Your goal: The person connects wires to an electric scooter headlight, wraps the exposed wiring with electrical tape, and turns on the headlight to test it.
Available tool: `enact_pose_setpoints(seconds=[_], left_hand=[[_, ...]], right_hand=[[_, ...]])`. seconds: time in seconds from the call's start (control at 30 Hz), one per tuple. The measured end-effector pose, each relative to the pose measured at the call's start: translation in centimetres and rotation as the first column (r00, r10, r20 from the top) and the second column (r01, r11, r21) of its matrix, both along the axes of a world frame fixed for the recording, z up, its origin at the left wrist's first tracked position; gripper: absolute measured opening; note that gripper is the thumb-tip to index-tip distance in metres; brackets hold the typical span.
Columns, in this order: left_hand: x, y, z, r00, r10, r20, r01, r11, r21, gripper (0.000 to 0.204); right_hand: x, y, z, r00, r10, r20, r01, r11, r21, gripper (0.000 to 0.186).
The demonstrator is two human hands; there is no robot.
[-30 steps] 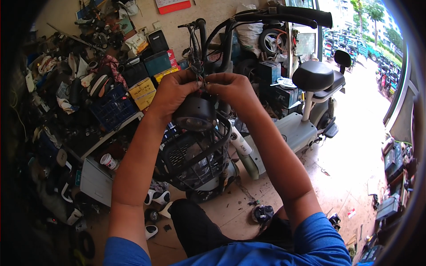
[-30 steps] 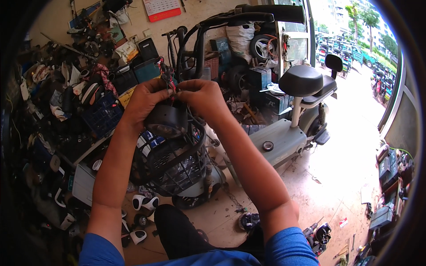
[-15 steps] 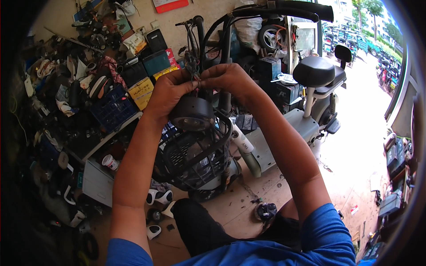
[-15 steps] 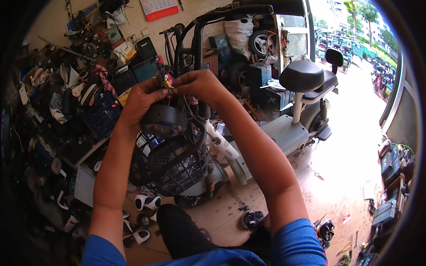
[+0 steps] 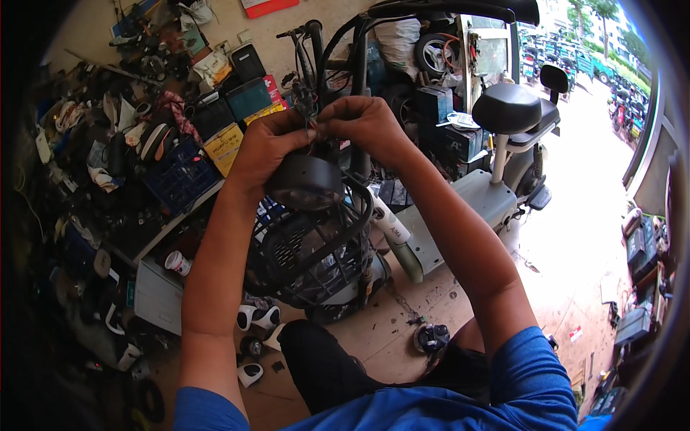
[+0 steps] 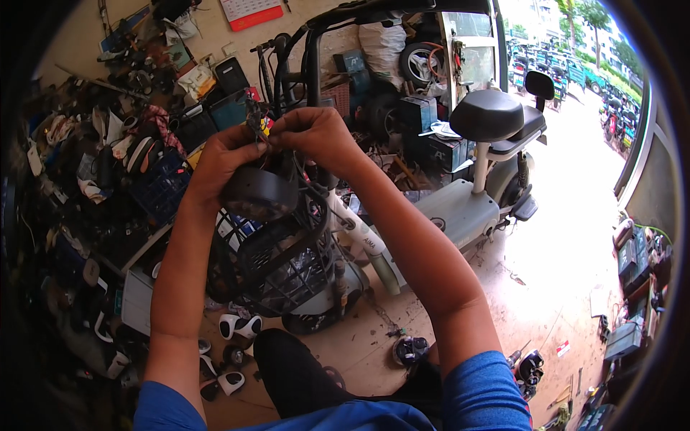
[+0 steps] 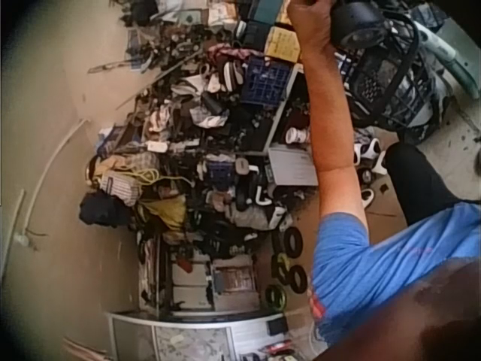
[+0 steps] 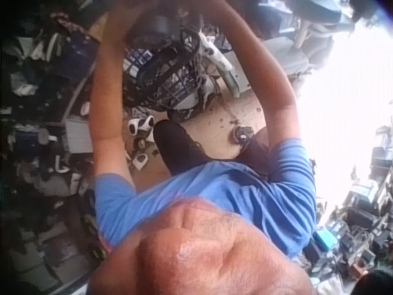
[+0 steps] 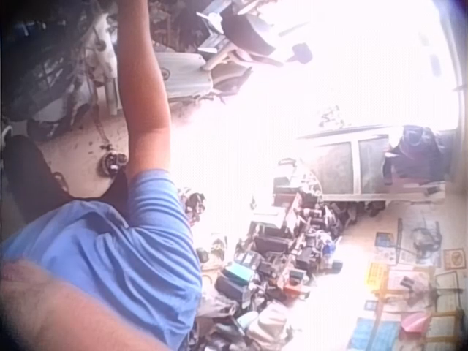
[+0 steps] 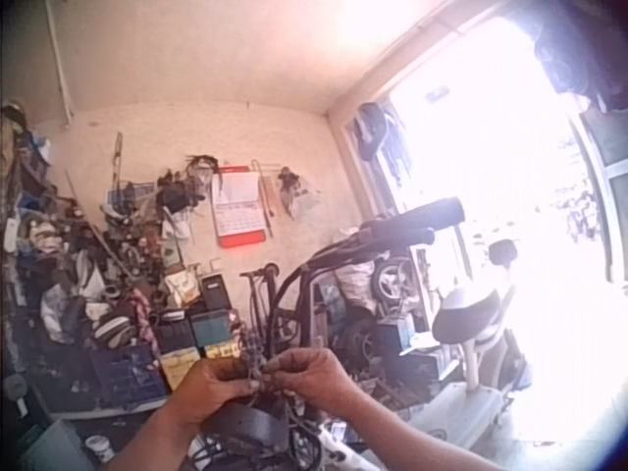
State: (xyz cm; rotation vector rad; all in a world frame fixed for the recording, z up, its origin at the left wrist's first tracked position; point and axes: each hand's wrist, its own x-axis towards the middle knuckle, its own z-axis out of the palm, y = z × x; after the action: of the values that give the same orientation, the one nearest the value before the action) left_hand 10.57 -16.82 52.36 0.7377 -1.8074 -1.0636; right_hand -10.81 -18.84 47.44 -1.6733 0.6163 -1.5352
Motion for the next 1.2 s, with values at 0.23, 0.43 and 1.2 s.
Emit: enact_pose_setpoints(seconds=[0.23, 0.43, 1.2], left_hand=[[-0.4, 0.5, 0.4, 0.999, 0.020, 0.045, -0.021, 0.999, 0.029, 0.018], [-0.2, 0.5, 0.3, 0.998, 0.040, 0.039, -0.042, 0.998, 0.040, 0.016], [-0.1, -0.1, 0.0, 0.999, 0.048, 0.019, -0.048, 0.999, 0.024, 0.019]], right_hand=[[-0.2, 0.9, 0.3, 0.996, -0.074, -0.042, 0.076, 0.996, 0.039, 0.025], [-0.3, 3.3, -0.7, 0.960, -0.276, -0.039, 0.273, 0.959, -0.071, 0.026], [1.0, 4.6, 0.9, 0.840, -0.473, -0.266, 0.435, 0.880, -0.193, 0.029]])
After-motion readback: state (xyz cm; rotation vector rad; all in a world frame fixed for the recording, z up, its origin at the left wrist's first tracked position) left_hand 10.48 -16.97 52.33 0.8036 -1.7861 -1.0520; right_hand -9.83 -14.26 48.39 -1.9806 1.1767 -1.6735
